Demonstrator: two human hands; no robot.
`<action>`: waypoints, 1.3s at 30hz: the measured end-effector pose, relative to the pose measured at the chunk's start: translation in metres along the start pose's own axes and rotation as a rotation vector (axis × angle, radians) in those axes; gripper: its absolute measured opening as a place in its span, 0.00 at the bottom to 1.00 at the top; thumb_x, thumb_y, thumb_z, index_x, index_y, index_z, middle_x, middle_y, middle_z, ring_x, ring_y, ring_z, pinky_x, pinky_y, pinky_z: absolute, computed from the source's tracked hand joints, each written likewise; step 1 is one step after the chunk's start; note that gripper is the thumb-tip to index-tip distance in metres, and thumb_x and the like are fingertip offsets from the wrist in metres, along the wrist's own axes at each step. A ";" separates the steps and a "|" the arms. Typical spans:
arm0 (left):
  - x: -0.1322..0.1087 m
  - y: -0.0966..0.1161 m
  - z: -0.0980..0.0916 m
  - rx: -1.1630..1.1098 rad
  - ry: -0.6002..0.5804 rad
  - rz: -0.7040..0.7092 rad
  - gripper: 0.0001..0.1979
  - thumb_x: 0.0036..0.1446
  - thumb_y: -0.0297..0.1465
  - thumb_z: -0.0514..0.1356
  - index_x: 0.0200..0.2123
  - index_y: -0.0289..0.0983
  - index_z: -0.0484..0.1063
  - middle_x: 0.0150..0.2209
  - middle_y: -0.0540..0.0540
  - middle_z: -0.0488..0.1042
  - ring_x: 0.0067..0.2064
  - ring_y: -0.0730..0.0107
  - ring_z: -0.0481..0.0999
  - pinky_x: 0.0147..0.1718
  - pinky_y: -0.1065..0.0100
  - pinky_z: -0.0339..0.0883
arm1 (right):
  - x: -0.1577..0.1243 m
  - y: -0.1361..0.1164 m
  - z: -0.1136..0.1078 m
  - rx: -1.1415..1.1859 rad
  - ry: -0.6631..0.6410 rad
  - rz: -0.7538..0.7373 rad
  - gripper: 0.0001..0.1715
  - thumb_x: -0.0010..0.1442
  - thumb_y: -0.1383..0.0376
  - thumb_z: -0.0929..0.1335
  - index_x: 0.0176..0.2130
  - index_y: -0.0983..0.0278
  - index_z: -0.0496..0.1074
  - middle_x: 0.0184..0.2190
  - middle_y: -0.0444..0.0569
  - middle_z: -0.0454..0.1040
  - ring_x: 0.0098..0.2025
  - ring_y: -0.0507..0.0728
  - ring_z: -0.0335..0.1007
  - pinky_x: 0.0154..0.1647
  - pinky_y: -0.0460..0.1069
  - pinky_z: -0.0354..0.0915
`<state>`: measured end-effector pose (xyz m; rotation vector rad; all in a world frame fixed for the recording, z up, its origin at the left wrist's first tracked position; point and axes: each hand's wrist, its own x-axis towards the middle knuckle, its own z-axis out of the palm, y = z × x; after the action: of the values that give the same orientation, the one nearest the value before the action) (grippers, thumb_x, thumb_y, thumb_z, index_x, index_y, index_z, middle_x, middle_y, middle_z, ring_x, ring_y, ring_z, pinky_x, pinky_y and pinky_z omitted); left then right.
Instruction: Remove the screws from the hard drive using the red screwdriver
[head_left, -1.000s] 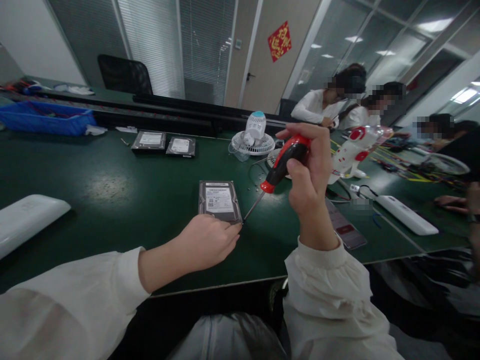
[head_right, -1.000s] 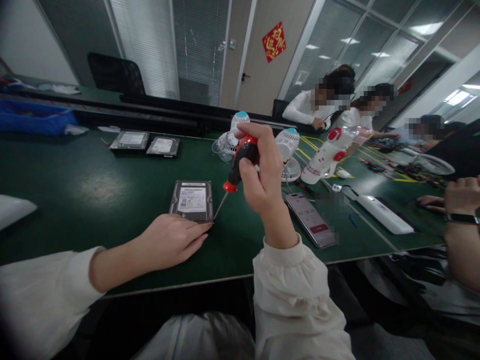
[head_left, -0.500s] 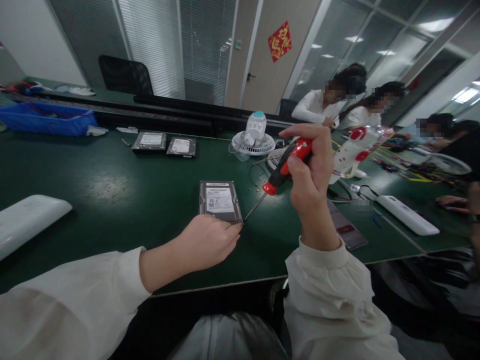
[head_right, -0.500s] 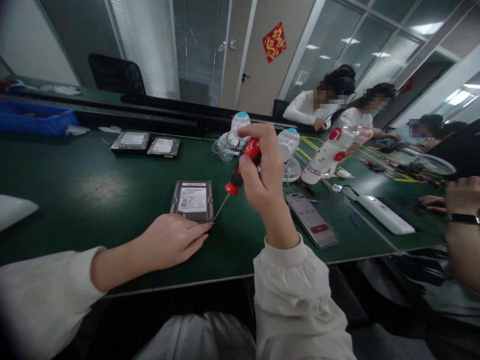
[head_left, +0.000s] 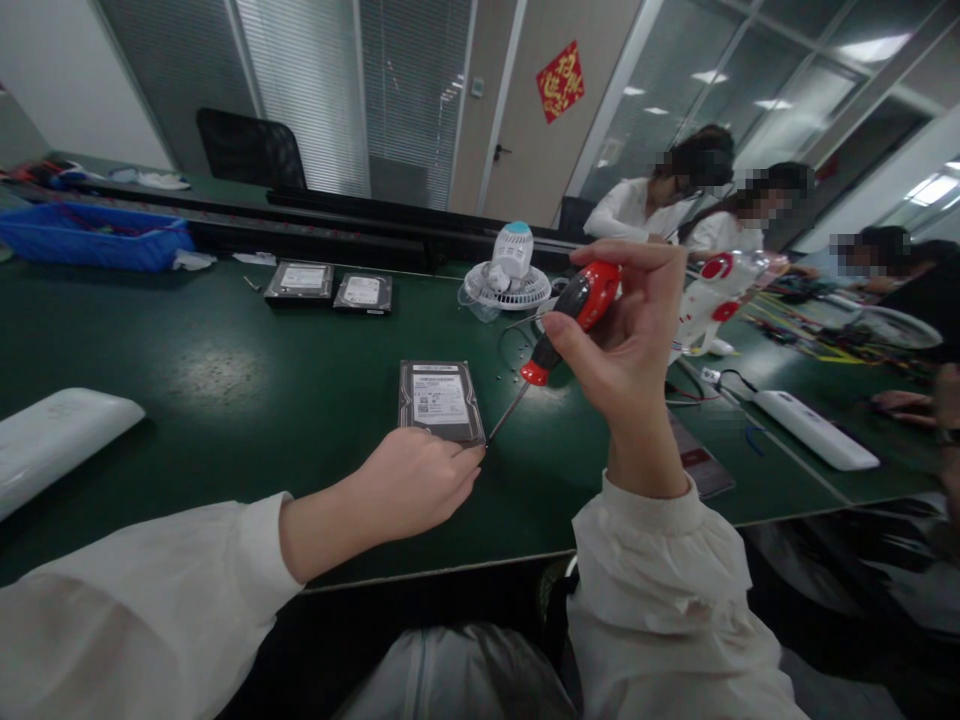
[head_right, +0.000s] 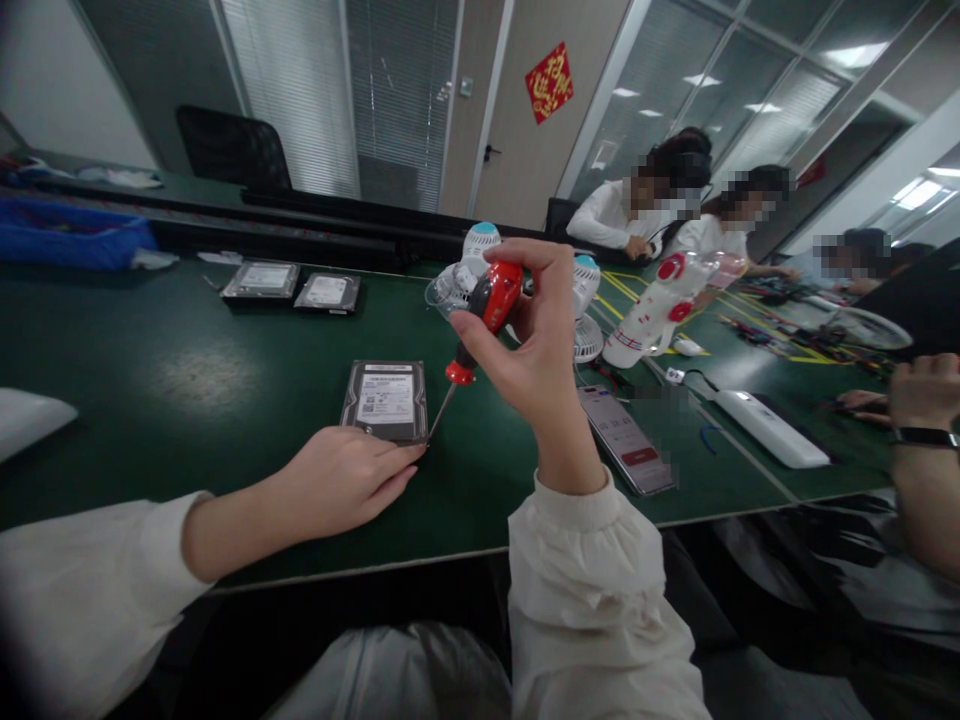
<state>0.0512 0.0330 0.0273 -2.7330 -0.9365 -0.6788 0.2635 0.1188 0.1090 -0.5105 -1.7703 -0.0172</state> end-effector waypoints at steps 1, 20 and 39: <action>0.000 0.000 0.000 0.003 0.004 0.001 0.12 0.67 0.30 0.56 0.47 0.33 0.78 0.34 0.45 0.84 0.31 0.61 0.83 0.28 0.63 0.73 | 0.000 0.000 0.000 0.009 0.002 0.000 0.27 0.57 0.52 0.74 0.53 0.50 0.66 0.51 0.49 0.67 0.55 0.63 0.69 0.49 0.61 0.77; -0.002 0.000 0.001 0.020 -0.010 0.001 0.12 0.67 0.30 0.57 0.46 0.33 0.78 0.34 0.45 0.84 0.32 0.61 0.83 0.27 0.63 0.72 | 0.001 -0.009 -0.004 -0.122 0.002 -0.048 0.22 0.58 0.57 0.73 0.51 0.56 0.69 0.47 0.48 0.70 0.49 0.61 0.71 0.52 0.62 0.74; -0.001 0.000 0.002 0.024 0.001 -0.005 0.13 0.67 0.30 0.55 0.47 0.33 0.78 0.34 0.46 0.84 0.31 0.59 0.83 0.26 0.61 0.72 | 0.000 -0.001 0.000 0.014 0.007 -0.002 0.29 0.56 0.55 0.75 0.52 0.51 0.64 0.49 0.47 0.66 0.52 0.60 0.71 0.46 0.58 0.78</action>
<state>0.0511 0.0328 0.0255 -2.7098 -0.9452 -0.6651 0.2630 0.1179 0.1090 -0.4978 -1.7629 -0.0075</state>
